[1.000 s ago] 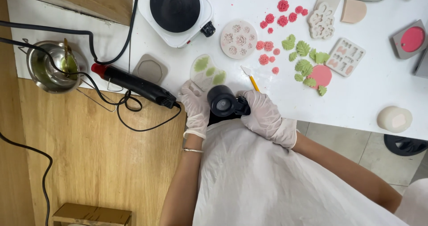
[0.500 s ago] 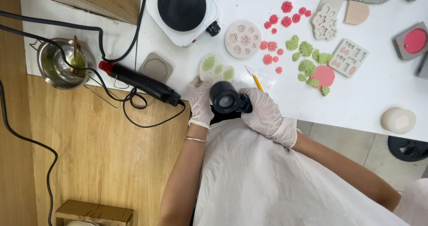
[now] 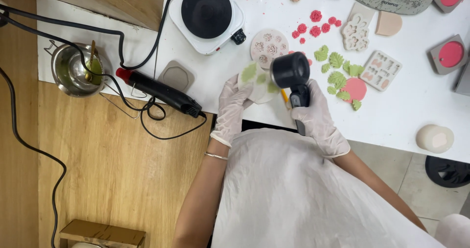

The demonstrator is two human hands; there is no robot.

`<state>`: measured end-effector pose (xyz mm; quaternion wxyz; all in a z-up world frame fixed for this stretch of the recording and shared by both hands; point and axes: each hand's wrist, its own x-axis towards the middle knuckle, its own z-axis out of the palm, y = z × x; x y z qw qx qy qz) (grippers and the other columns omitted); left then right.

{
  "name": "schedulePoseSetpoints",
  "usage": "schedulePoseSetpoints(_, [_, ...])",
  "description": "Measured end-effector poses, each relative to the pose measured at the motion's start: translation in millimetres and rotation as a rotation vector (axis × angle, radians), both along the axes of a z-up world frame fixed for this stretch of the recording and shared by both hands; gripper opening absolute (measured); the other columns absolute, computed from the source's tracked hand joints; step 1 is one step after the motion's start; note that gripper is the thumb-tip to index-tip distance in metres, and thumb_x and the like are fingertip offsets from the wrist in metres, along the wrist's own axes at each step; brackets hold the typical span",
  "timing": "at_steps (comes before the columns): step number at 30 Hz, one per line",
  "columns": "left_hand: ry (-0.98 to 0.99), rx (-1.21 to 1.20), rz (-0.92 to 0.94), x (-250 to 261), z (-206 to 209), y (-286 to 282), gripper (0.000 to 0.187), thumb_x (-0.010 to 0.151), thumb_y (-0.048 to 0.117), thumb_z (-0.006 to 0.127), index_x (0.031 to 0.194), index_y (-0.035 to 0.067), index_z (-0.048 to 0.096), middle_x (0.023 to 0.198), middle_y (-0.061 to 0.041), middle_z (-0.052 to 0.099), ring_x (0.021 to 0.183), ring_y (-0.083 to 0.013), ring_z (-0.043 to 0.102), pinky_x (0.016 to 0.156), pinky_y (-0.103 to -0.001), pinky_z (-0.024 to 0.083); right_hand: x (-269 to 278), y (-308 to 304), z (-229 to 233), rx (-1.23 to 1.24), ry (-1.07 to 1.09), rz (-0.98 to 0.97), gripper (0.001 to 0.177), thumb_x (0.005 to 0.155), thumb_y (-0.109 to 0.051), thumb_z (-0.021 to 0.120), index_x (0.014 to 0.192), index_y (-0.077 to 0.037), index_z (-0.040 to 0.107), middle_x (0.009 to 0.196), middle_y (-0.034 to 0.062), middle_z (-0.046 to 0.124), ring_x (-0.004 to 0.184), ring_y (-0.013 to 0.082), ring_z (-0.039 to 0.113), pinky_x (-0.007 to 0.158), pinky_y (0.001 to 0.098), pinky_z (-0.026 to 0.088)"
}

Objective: Decorating wax creations by melting and applying small wax petals using a heat gun and molds.

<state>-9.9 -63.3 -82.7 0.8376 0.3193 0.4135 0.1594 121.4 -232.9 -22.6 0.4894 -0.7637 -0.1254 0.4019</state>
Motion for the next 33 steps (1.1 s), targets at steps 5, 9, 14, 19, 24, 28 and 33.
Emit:
schedulePoseSetpoints(5, [0.026,0.051,-0.209,6.6,27.3,-4.1,0.041,0.094,0.009,0.068,0.132,0.000,0.056,0.118,-0.008,0.069,0.102,-0.0130,0.069,0.091,-0.028,0.061,17.6,-2.4,24.9,-0.048,-0.148,0.036,0.038,0.080,-0.011,0.076,0.113,-0.004,0.061,0.089,-0.0007,0.057,0.079,0.0080,0.052,0.075,0.0251,0.047])
schedulePoseSetpoints(9, [0.080,0.110,-0.294,13.5,29.0,-5.0,0.041,0.092,0.009,0.069,0.129,0.001,0.056,0.115,-0.007,0.070,0.100,-0.0127,0.070,0.085,-0.029,0.061,19.9,-1.4,43.8,-0.033,-0.097,-0.051,0.039,0.080,-0.016,0.078,0.115,-0.006,0.063,0.089,-0.0029,0.059,0.079,0.0058,0.054,0.074,0.0246,0.048])
schedulePoseSetpoints(14, [0.083,0.109,-0.429,23.0,31.1,-9.4,0.040,0.091,0.007,0.070,0.128,0.004,0.054,0.112,-0.008,0.071,0.096,-0.0143,0.070,0.085,-0.029,0.060,19.8,-8.8,46.1,-0.196,-0.226,0.006,0.041,0.079,-0.020,0.079,0.113,-0.005,0.064,0.089,0.0039,0.064,0.082,0.0131,0.061,0.078,0.0299,0.051])
schedulePoseSetpoints(19, [0.120,0.043,-0.448,31.1,41.7,-8.0,0.044,0.090,0.010,0.071,0.132,0.009,0.059,0.115,-0.004,0.069,0.098,-0.0141,0.067,0.083,-0.031,0.057,13.0,-15.1,61.2,-0.249,-0.265,0.009,0.053,0.074,-0.026,0.079,0.121,-0.008,0.063,0.091,0.0049,0.070,0.085,0.0164,0.067,0.081,0.0323,0.053])
schedulePoseSetpoints(24, [0.037,-0.073,-0.335,36.6,57.1,-10.1,0.051,0.086,0.008,0.071,0.136,0.007,0.060,0.119,-0.004,0.071,0.103,-0.0140,0.069,0.086,-0.031,0.060,7.4,-22.8,69.2,-0.283,-0.206,-0.035,0.057,0.072,-0.028,0.080,0.123,-0.009,0.063,0.091,0.0063,0.070,0.082,0.0176,0.067,0.079,0.0335,0.053])
schedulePoseSetpoints(28, [0.090,-0.060,-0.331,44.7,52.0,-14.2,0.052,0.085,0.007,0.071,0.135,0.008,0.058,0.118,-0.007,0.070,0.103,-0.0173,0.070,0.086,-0.033,0.059,8.8,-27.3,72.0,-0.257,-0.140,-0.074,0.053,0.072,-0.026,0.080,0.119,-0.009,0.064,0.088,0.0057,0.069,0.080,0.0172,0.064,0.077,0.0326,0.053])
schedulePoseSetpoints(33, [0.104,-0.063,-0.354,55.4,58.7,-16.1,0.055,0.084,0.008,0.072,0.137,0.011,0.057,0.120,-0.004,0.070,0.105,-0.0147,0.068,0.089,-0.031,0.056,14.7,-27.0,64.3,-0.164,-0.070,-0.110,0.046,0.074,-0.024,0.082,0.109,-0.001,0.063,0.086,0.0049,0.063,0.080,0.0159,0.057,0.077,0.0312,0.050])
